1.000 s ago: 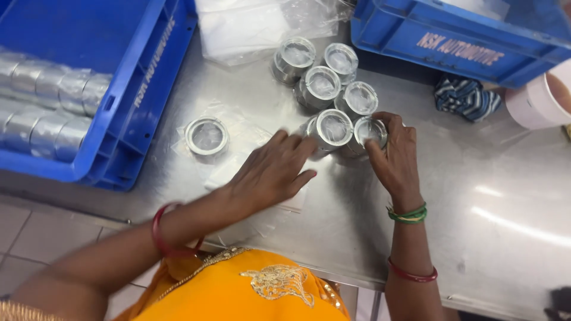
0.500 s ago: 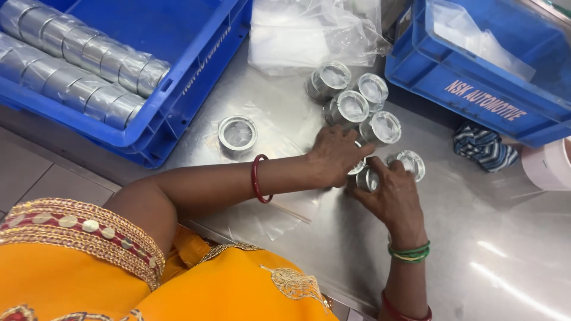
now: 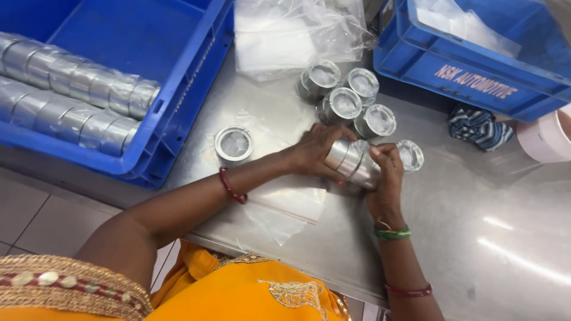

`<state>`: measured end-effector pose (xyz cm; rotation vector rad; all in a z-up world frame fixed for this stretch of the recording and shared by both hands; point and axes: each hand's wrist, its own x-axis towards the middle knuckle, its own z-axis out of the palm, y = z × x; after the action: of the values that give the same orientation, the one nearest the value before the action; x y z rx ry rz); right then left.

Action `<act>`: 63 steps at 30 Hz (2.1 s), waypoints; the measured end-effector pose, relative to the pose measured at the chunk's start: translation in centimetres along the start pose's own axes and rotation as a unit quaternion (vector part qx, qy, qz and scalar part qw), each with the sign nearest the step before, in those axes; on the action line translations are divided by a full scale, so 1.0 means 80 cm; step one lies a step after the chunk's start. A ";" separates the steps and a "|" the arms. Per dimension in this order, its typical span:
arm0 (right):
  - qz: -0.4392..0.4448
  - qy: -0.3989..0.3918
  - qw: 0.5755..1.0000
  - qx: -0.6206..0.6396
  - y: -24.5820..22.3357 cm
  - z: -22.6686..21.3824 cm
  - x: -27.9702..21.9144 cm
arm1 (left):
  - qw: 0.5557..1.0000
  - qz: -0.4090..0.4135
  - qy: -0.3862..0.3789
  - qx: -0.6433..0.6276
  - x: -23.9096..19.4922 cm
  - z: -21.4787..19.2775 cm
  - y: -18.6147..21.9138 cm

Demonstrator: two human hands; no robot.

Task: Wrapping metal components in protective plastic film and organizing them into a storage crate.

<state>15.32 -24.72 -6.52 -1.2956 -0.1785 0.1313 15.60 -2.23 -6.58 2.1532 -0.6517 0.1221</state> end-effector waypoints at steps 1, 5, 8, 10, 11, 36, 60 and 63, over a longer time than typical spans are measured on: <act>0.000 0.005 1.000 -0.001 -0.004 0.006 -0.005 | 1.000 0.003 -0.004 -0.003 0.000 0.001 -0.004; -0.048 0.041 0.997 -0.041 -0.028 0.045 -0.019 | 0.994 0.107 -0.004 0.009 0.003 -0.017 0.020; -0.083 0.052 0.990 -0.102 -0.037 0.055 -0.021 | 0.994 0.063 -0.036 0.080 0.013 -0.034 0.089; -0.104 0.055 0.982 -0.147 -0.042 0.047 -0.018 | 0.985 -0.003 -0.079 0.151 0.020 -0.028 0.107; -0.137 0.045 0.961 -0.237 -0.047 0.040 -0.017 | 0.984 -0.012 -0.075 0.161 0.024 -0.017 0.097; -0.181 -0.204 0.796 -0.541 -0.107 -0.002 -0.040 | 0.982 0.176 -0.040 0.046 0.021 0.002 -0.004; -0.557 -0.223 0.601 -0.528 -0.140 0.386 0.051 | 0.898 0.051 0.172 0.403 -0.164 -0.387 0.086; -0.572 -0.231 0.613 -0.493 -0.119 0.453 0.078 | 0.908 0.040 0.142 0.392 -0.187 -0.453 0.060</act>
<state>13.94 8.14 12.44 -1.9476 -1.6958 -0.8850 5.51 29.32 14.90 2.7830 -0.5706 0.8544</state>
